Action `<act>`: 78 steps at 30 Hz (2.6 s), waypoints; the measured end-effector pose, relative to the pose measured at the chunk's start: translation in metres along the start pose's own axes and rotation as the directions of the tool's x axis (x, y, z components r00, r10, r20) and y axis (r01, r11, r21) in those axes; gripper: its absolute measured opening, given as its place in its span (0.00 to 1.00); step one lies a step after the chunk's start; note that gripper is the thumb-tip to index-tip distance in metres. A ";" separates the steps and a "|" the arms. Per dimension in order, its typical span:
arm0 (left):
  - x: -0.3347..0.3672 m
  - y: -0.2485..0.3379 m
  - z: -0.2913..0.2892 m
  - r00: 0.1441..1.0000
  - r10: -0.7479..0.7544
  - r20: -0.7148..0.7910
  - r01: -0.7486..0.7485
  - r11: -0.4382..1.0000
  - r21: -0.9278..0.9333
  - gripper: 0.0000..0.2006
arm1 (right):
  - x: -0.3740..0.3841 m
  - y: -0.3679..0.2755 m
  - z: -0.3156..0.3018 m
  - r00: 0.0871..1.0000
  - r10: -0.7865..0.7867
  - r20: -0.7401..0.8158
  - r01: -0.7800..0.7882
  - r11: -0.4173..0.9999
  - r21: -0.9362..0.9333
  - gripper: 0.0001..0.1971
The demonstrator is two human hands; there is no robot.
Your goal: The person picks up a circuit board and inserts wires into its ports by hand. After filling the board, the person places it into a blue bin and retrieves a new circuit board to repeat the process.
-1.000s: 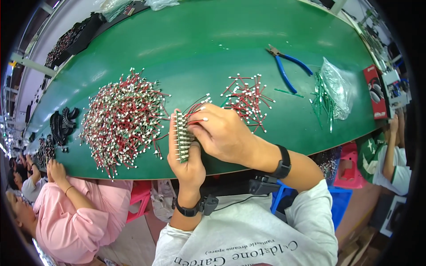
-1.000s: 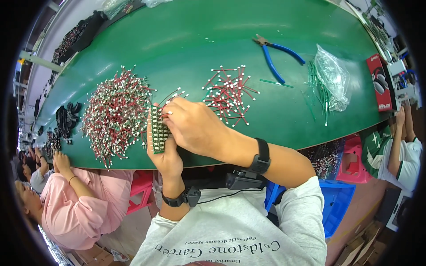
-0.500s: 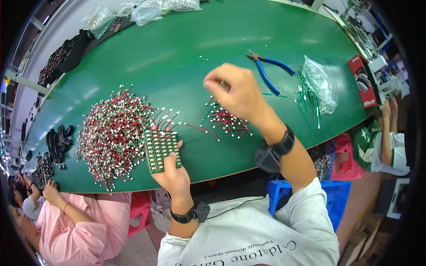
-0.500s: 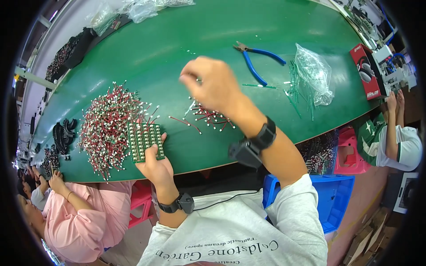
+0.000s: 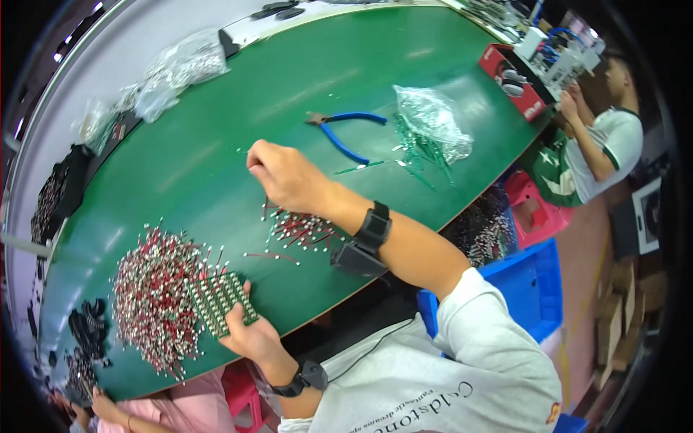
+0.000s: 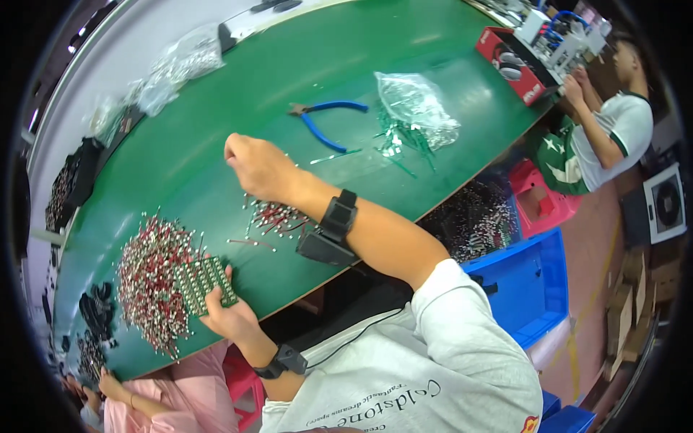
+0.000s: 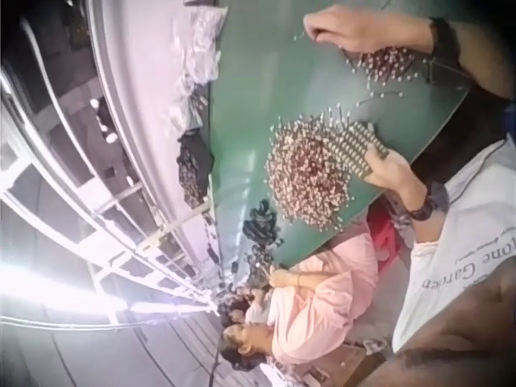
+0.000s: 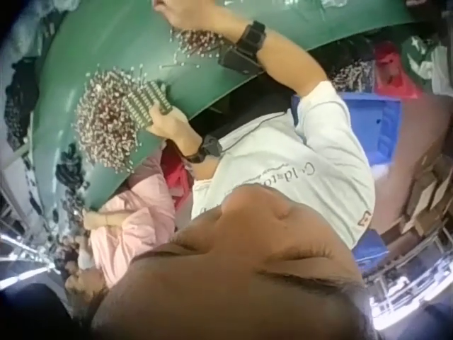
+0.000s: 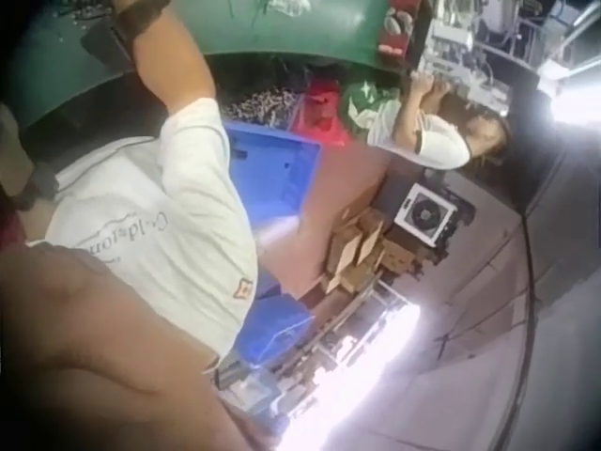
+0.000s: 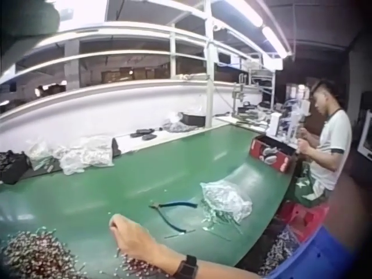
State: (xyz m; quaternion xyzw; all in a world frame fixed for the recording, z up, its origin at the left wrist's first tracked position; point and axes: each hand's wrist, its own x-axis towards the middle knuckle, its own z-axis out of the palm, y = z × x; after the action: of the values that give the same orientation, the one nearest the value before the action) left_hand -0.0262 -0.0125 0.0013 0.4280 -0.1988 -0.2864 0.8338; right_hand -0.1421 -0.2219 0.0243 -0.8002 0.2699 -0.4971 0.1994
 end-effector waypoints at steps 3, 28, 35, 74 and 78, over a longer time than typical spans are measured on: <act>0.001 0.003 -0.002 0.999 0.011 -0.044 -0.008 0.998 0.066 0.28 | -0.001 -0.006 0.003 0.989 0.134 0.069 -0.147 0.956 0.255 0.03; 0.000 -0.010 -0.005 0.998 -0.024 0.058 0.014 0.986 0.166 0.20 | -0.048 -0.086 0.030 0.923 -0.075 0.378 -0.058 0.943 0.329 0.05; -0.001 -0.011 -0.003 0.998 -0.015 0.063 -0.001 0.970 0.245 0.24 | -0.053 -0.084 0.035 0.941 -0.103 0.321 0.008 0.959 0.285 0.06; 0.000 -0.009 -0.002 0.960 0.014 0.279 -0.163 0.839 0.519 0.30 | -0.051 -0.084 0.026 0.906 -0.256 0.337 0.261 0.965 0.030 0.07; -0.002 -0.010 -0.004 0.986 0.011 0.166 -0.087 0.883 0.461 0.29 | -0.049 -0.081 0.032 0.924 -0.241 0.298 0.211 0.969 0.129 0.04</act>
State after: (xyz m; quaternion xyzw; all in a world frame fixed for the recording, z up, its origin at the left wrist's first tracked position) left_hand -0.0286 -0.0138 -0.0094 0.5864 -0.3385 -0.2422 0.6950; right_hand -0.1114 -0.1269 0.0246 -0.8839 0.1171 -0.3967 0.2182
